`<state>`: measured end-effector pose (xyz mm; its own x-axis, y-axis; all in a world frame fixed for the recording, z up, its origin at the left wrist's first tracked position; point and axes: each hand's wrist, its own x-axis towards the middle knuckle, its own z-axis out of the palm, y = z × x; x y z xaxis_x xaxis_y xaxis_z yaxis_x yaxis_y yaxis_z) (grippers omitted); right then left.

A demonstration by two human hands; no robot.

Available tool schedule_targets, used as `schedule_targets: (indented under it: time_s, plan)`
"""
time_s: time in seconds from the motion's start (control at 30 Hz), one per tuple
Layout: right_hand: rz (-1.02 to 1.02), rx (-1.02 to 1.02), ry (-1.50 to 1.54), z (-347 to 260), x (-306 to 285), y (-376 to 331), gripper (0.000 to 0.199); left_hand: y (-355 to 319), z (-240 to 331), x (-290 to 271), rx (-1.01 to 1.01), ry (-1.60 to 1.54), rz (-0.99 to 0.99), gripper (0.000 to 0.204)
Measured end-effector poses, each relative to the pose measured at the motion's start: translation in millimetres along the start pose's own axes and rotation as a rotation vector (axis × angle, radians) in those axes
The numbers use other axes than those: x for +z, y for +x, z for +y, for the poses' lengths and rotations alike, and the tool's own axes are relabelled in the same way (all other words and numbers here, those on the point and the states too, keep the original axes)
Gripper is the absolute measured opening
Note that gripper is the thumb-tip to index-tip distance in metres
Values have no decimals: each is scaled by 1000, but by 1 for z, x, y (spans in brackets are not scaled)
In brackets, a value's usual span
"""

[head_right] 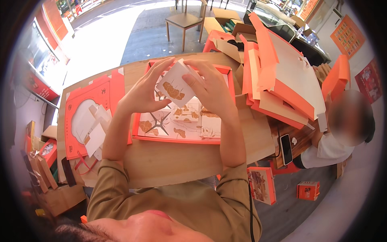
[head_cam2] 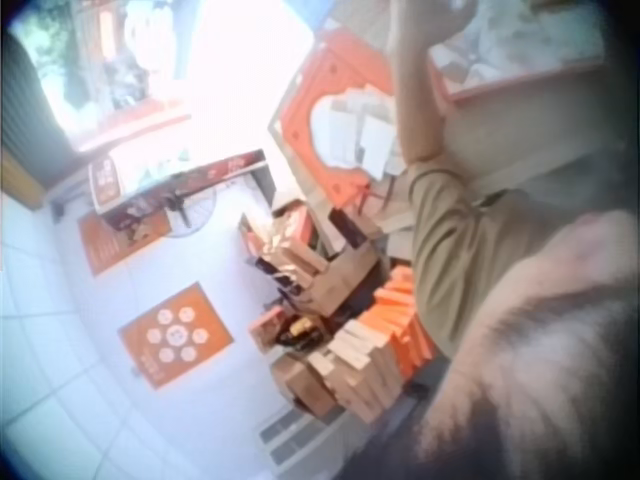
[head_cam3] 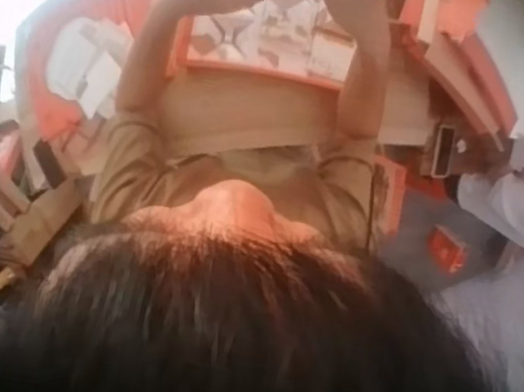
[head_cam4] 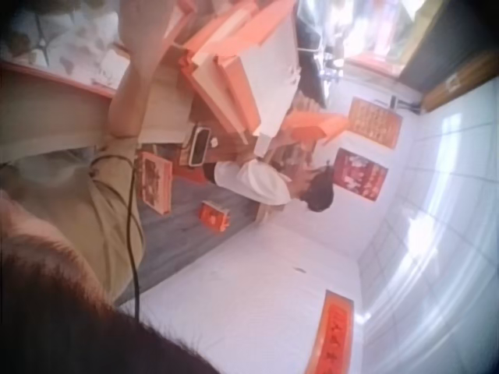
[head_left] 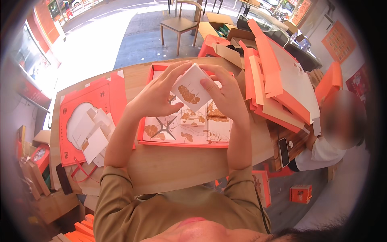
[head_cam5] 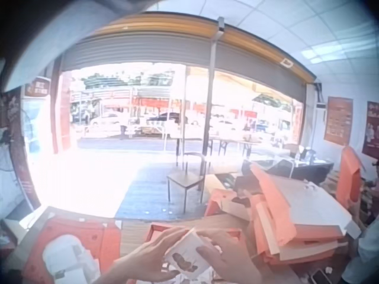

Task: The person folds small white paper boxes and places them into a red tray with compartments. Then the person assembles the red outer box, attaches a handle, and closes the package.

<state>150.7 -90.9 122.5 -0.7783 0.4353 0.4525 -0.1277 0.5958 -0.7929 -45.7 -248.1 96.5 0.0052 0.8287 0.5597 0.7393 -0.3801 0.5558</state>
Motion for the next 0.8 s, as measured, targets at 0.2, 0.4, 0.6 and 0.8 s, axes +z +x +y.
schedule_targets:
  time_s: [0.2,0.4,0.6,0.8]
  plan:
    - [152,-85,72,3,7,1,53,2,-1,-2,-81,207,309,89]
    - [128,-40,89,0,3,-2,67,1,4,-6,-358,-172,295,82]
    - [186,-41,-37,-3,31,-1,65,1,7,2,-138,-14,292,109]
    - [-46,175,-176,-8,30,3,66,1,9,1,-223,173,198,109]
